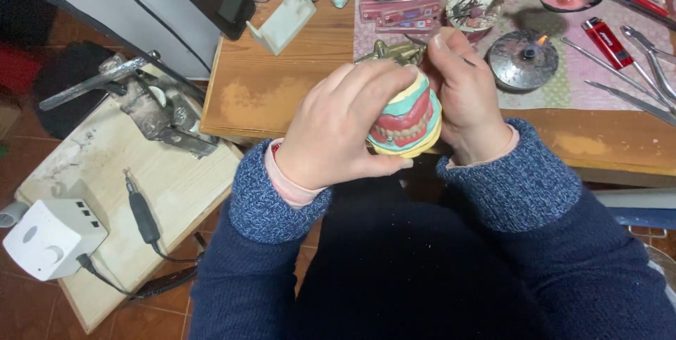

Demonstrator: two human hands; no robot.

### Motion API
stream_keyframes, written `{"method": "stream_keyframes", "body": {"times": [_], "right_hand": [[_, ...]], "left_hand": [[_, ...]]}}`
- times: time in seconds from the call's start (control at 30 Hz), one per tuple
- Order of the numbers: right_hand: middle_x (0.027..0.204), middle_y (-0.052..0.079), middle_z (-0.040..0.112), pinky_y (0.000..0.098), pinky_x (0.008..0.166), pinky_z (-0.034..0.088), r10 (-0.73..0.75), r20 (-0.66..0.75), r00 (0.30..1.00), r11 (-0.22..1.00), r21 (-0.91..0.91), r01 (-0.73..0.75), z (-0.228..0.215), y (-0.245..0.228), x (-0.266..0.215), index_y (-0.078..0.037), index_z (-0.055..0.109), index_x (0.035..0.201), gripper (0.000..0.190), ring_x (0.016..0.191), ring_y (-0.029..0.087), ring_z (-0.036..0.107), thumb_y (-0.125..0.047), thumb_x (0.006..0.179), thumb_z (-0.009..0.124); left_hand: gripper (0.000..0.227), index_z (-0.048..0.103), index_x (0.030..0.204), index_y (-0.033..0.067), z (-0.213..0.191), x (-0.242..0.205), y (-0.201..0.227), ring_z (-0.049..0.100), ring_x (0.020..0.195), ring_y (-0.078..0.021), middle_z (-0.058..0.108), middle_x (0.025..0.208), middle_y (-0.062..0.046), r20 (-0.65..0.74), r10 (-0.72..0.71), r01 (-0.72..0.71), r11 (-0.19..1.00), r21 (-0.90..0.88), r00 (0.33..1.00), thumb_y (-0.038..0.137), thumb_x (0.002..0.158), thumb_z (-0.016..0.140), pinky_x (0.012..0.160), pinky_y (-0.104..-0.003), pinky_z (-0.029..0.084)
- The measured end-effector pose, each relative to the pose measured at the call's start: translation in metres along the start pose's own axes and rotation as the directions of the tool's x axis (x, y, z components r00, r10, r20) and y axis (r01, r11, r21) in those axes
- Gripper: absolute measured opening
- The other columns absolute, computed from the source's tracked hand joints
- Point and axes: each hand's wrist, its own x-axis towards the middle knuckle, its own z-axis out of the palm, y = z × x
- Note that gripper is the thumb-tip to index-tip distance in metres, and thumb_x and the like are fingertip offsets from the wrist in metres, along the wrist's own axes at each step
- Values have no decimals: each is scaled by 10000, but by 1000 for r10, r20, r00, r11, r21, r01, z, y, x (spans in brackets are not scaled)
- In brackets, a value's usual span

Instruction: The person handles a small pink object and a dental model of teeth. They use a metal tool to scrape and shape the pink material on the model, repeatedly dipping the tool into a small container of pink substance to apply more material.

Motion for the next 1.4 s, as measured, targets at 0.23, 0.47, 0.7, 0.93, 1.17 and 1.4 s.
{"method": "stream_keyframes", "body": {"times": [0.23, 0.47, 0.7, 0.93, 1.17, 1.4], "right_hand": [[928, 23, 624, 221, 728, 497, -94, 51, 994, 993, -65, 97, -13, 17, 8, -87, 562, 1155, 154, 799, 75, 579, -233, 1160, 515], [934, -28, 561, 181, 632, 418, -129, 97, 987, 988, -77, 137, -10, 15, 6, -89, 556, 1176, 162, 737, 26, 496, -248, 1166, 528], [986, -18, 567, 198, 725, 450, -78, 149, 986, 991, -97, 93, -13, 17, 9, -103, 522, 1202, 135, 824, 28, 537, -233, 1170, 541], [830, -28, 545, 203, 565, 396, -7, 110, 994, 978, -206, 29, -18, 12, 9, -122, 517, 1169, 184, 647, 66, 516, -303, 1151, 547], [817, 64, 601, 213, 568, 421, 115, 194, 974, 988, -121, -92, -14, -3, 3, -141, 486, 1137, 212, 639, 112, 531, -344, 1117, 543], [785, 71, 543, 244, 639, 407, 80, 315, 946, 997, -42, -70, -18, -7, -3, -122, 506, 1104, 212, 709, 141, 483, -323, 1163, 539]], "left_hand": [[980, 450, 1484, 133, 6, -9, -7, 584, 1278, -334, 543, 1425, -125, -24, -8, 9, 1000, 19, 1000, 375, 691, 972, 1079, -438, 494], [958, 591, 1402, 119, 2, 6, -24, 531, 1285, -338, 611, 1391, -114, -3, 15, -15, 994, 108, 1000, 730, 684, 764, 1113, -481, 362], [863, 671, 1258, 94, 21, 10, -54, 613, 1273, -310, 683, 1247, -95, -21, 149, -150, 988, -41, 989, 849, 876, 497, 1182, -494, 333], [829, 643, 1103, 81, 23, 26, -48, 679, 1079, -244, 710, 1051, -55, -90, -41, -1, 907, -420, 995, 839, 939, 352, 1188, -489, 352], [899, 555, 1160, -15, 39, 19, -49, 712, 933, -227, 671, 999, -147, 16, -269, 137, 437, -889, 963, 841, 925, 410, 890, -407, 609], [843, 668, 1085, -9, 59, 13, -68, 705, 953, -261, 724, 1007, -160, -211, -412, -130, 216, -968, 887, 757, 1063, 317, 938, -378, 551]]}}
